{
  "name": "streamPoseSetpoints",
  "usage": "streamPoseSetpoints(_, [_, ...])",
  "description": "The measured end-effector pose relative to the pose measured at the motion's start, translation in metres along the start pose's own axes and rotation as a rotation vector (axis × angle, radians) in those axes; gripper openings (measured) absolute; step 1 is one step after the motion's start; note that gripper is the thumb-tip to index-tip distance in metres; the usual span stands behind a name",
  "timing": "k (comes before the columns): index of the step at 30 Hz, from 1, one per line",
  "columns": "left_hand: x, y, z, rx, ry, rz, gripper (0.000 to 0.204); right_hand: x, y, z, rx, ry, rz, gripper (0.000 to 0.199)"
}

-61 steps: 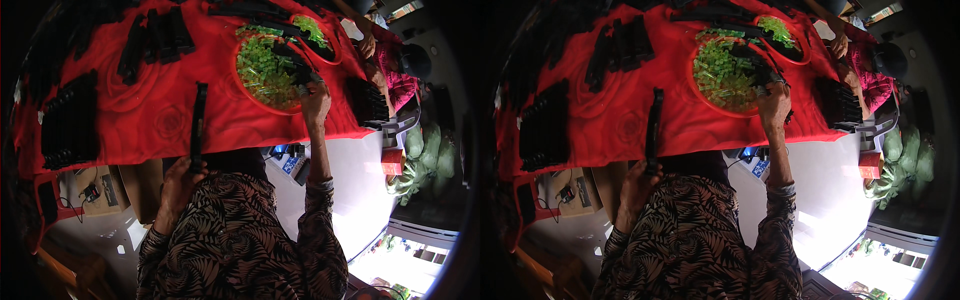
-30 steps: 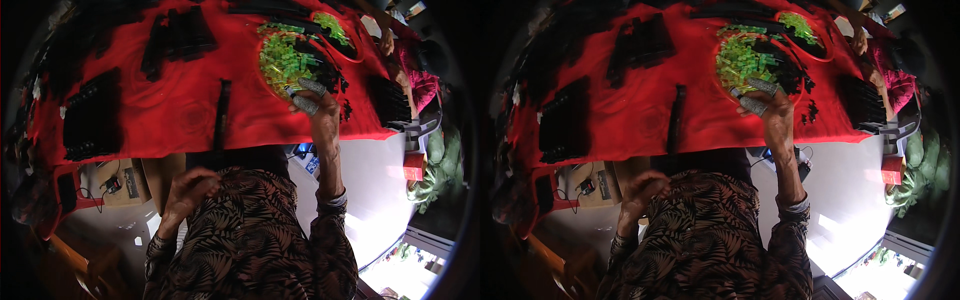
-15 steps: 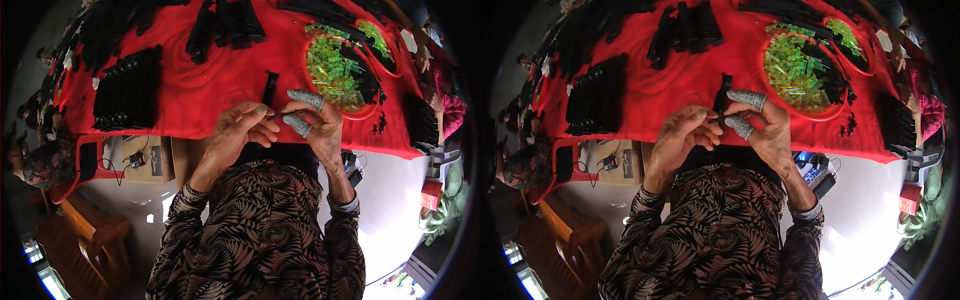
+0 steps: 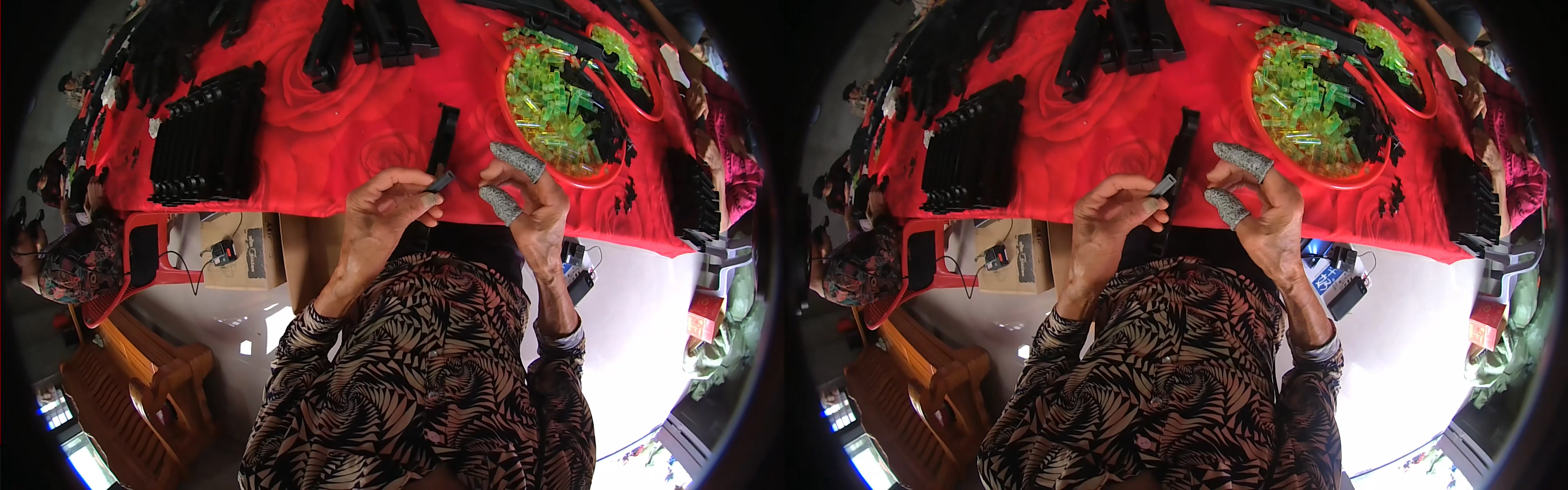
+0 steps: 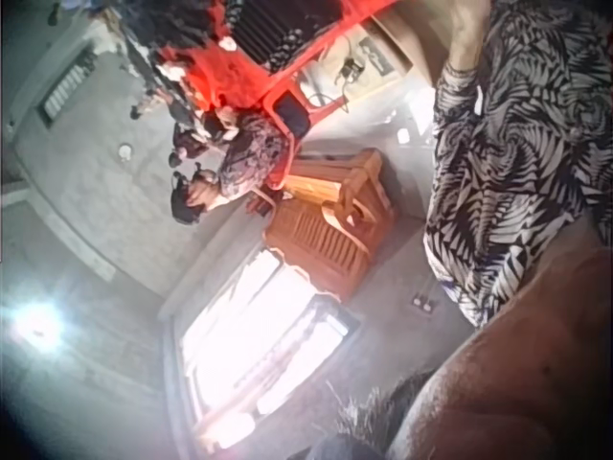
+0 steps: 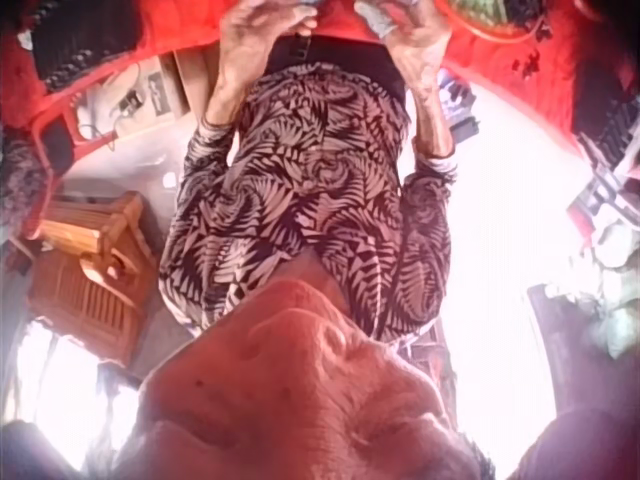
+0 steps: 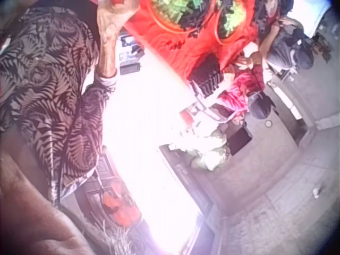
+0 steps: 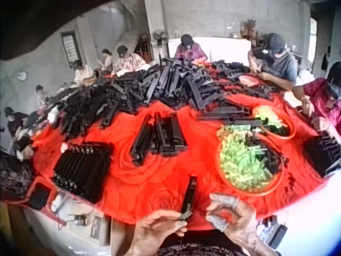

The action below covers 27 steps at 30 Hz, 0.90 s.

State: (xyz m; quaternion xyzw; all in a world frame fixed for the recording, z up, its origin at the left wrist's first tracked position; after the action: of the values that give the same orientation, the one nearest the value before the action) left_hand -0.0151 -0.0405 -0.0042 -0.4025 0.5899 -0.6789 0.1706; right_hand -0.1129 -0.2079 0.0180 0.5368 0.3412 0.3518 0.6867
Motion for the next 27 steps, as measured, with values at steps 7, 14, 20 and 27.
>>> streamPoseSetpoints(7, [0.003, 0.002, -0.004, 0.089, -0.007, 0.080, 0.019, 0.011, 0.009, 0.001, -0.071, 0.028, -0.058, 0.055])
streamPoseSetpoints(14, [0.007, 0.004, -0.008, 0.149, 0.006, 0.233, 0.020, 0.016, 0.009, -0.002, -0.103, 0.059, -0.103, 0.054])
streamPoseSetpoints(20, [0.005, 0.006, -0.011, 0.185, 0.021, 0.389, 0.018, 0.018, 0.010, -0.005, -0.112, 0.108, -0.094, 0.052])
streamPoseSetpoints(27, [0.003, 0.005, -0.013, 0.225, -0.053, 0.387, 0.015, 0.022, 0.010, -0.008, -0.093, 0.109, -0.080, 0.053])
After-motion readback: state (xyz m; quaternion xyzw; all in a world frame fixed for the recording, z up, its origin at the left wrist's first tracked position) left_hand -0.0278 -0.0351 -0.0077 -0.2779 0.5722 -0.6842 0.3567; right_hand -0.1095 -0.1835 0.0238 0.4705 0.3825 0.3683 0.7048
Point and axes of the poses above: each hand's wrist, its own z-axis towards the middle knuckle, its own x-axis out of the palm, y = z × x, the point moved 7 cm from there along z, towards the middle knuckle, and after that the axes turned 3 degrees about x, right-handed, at the moved point
